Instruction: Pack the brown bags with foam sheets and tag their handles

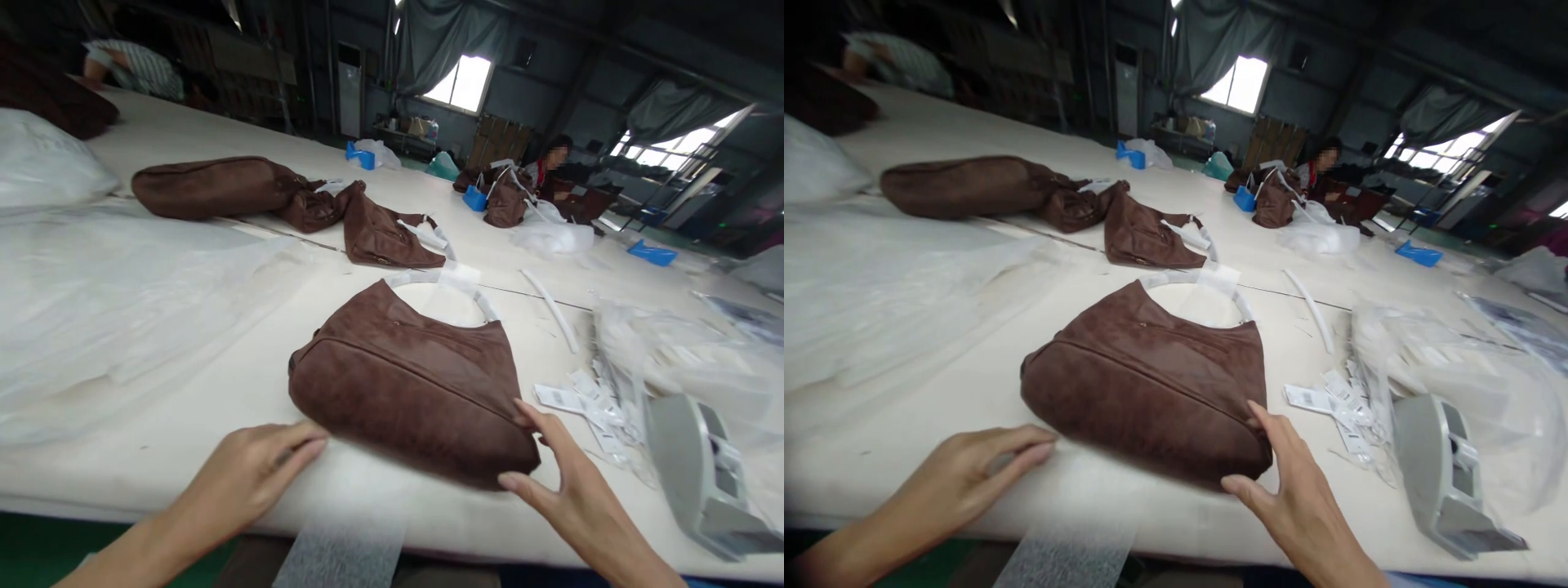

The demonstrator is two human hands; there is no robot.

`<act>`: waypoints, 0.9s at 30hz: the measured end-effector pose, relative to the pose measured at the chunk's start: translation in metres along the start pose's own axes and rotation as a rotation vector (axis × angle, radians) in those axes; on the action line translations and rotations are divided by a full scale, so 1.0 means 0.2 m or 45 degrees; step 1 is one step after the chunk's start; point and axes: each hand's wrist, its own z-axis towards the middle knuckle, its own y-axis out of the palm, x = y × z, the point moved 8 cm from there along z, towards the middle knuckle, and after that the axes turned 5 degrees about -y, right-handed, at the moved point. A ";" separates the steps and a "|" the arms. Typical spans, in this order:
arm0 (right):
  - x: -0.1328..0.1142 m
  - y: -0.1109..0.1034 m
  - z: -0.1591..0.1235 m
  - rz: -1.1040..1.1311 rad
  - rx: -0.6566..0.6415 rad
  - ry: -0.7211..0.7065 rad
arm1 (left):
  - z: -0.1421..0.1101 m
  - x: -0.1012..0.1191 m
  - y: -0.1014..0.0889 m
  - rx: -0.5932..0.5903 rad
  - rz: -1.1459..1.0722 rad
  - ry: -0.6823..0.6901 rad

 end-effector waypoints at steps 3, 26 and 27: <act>0.06 0.05 0.03 0.061 0.085 0.050 | 0.01 0.03 -0.11 0.439 0.089 -0.003; -0.23 -0.27 0.39 0.072 0.201 -0.122 | 0.66 0.36 -0.22 -0.082 0.040 0.387; -0.24 -0.39 0.35 0.123 0.348 -0.147 | 0.65 0.37 -0.34 0.012 -0.047 0.415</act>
